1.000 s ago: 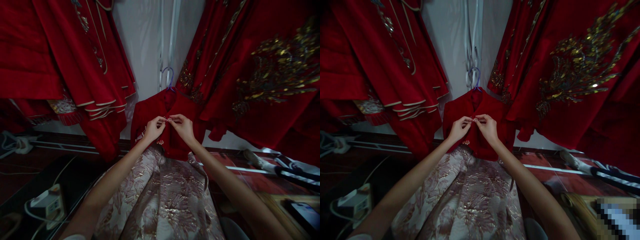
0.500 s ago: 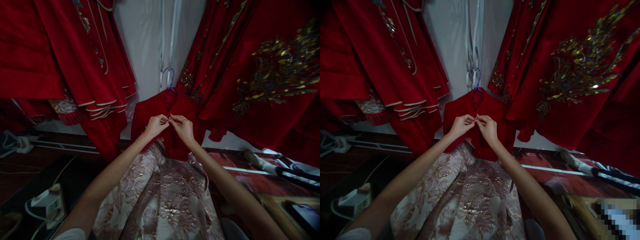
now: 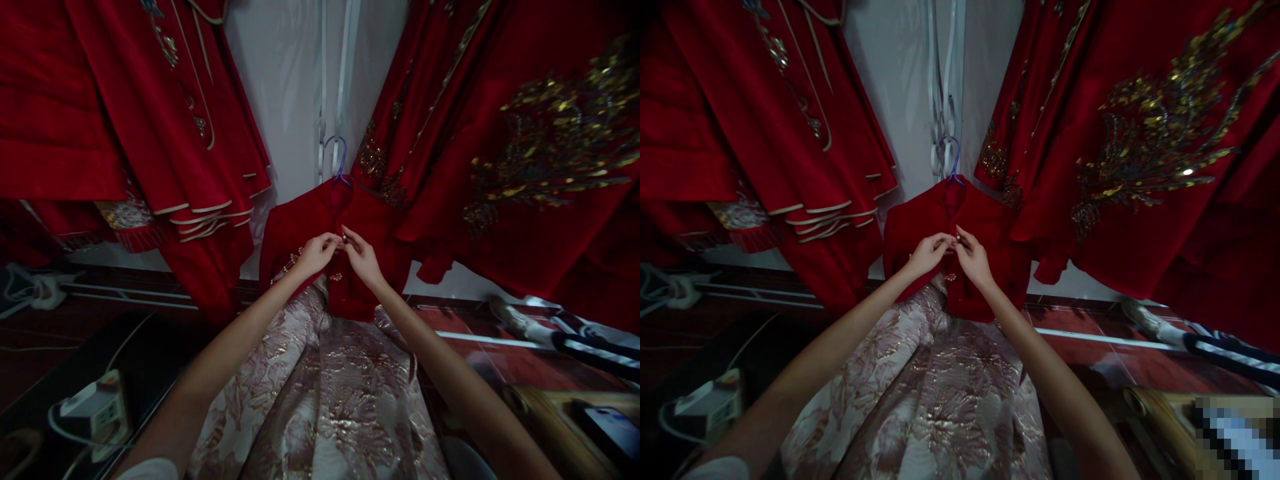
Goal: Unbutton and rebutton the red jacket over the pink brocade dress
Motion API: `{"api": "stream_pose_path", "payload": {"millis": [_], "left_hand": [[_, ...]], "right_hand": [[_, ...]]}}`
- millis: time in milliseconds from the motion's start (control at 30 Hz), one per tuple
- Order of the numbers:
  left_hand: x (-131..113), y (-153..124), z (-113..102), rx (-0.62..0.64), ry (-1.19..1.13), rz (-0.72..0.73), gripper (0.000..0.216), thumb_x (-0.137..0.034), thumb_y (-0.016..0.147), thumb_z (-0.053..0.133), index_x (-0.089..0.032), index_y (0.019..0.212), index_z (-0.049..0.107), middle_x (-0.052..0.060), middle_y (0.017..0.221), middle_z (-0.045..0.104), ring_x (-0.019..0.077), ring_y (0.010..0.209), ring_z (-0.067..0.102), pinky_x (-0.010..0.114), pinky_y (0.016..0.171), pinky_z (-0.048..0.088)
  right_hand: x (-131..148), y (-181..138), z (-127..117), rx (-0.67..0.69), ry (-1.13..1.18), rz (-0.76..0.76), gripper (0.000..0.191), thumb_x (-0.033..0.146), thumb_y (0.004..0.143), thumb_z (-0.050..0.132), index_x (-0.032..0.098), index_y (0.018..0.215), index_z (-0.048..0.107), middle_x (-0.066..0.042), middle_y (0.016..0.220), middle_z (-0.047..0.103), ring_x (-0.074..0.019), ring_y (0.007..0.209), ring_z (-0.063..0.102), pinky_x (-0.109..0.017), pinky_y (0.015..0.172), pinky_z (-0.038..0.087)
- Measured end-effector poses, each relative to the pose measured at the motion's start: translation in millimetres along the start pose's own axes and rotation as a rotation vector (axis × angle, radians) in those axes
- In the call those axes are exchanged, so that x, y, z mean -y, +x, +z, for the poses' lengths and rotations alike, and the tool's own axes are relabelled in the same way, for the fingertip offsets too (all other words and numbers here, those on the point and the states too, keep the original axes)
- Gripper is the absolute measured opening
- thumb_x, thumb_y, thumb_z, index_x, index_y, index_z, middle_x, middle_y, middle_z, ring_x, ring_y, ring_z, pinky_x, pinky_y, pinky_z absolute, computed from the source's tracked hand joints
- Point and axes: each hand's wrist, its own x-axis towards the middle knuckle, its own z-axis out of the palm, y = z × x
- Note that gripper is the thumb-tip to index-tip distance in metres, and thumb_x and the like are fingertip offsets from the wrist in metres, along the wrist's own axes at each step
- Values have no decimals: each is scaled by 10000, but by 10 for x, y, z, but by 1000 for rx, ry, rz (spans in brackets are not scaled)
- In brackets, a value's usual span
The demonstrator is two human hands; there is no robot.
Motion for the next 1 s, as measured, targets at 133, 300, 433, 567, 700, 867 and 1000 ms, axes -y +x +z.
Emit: {"api": "stream_pose_path", "payload": {"millis": [133, 300, 433, 567, 700, 867, 1000], "left_hand": [[112, -101, 78, 46, -276, -152, 305, -311, 886, 401, -160, 1064, 596, 120, 1133, 614, 176, 922, 622, 374, 840, 493], [116, -236, -38, 62, -227, -270, 367, -370, 899, 368, -182, 1136, 576, 108, 1193, 598, 194, 1056, 572, 410, 974, 390], [160, -287, -48, 58, -296, -375, 401, -375, 901, 335, -176, 1161, 566, 113, 1271, 555, 201, 1162, 515, 418, 1022, 338], [196, -292, 73, -40, -358, -349, 370, -344, 873, 377, -171, 1123, 589, 99, 1282, 550, 187, 1176, 510, 374, 1027, 348], [244, -366, 94, -187, -353, -261, 299, -313, 849, 391, -162, 931, 637, 80, 1021, 676, 159, 919, 628, 311, 857, 479], [416, -553, -91, -693, -136, -181, 270, -295, 850, 356, -157, 796, 581, 48, 823, 642, 104, 689, 591, 206, 620, 486], [572, -619, -222, -728, -83, -272, 224, -286, 843, 379, -163, 889, 561, 60, 944, 623, 112, 789, 600, 212, 653, 493]], "right_hand": [[-50, -277, 51, 36, -153, -132, 825, 125, 697, 537, 178, 1442, 187, -93, 1494, 227, -210, 1361, 242, -384, 1123, 234], [-176, -550, -202, -66, -273, 151, 557, 196, 754, 523, 165, 1288, 367, -107, 1050, 603, -198, 909, 610, -361, 790, 507], [-40, -608, -431, -99, -192, 227, 251, 314, 763, 591, 193, 953, 479, -6, 773, 562, -126, 652, 565, -254, 604, 477], [315, -611, -378, 207, 30, 224, 326, 351, 698, 682, 210, 897, 467, 12, 810, 545, -88, 614, 532, -202, 542, 456], [398, -536, -150, 351, 115, 241, 326, 348, 686, 691, 200, 912, 509, -1, 831, 569, -94, 647, 562, -211, 574, 484], [112, -326, 115, 248, 28, 216, 233, 321, 712, 652, 166, 875, 594, -3, 759, 585, -97, 632, 576, -212, 577, 483], [-12, -188, 250, 245, -36, 179, 232, 315, 713, 654, 171, 895, 648, -9, 770, 621, -102, 641, 594, -223, 601, 487]]}}
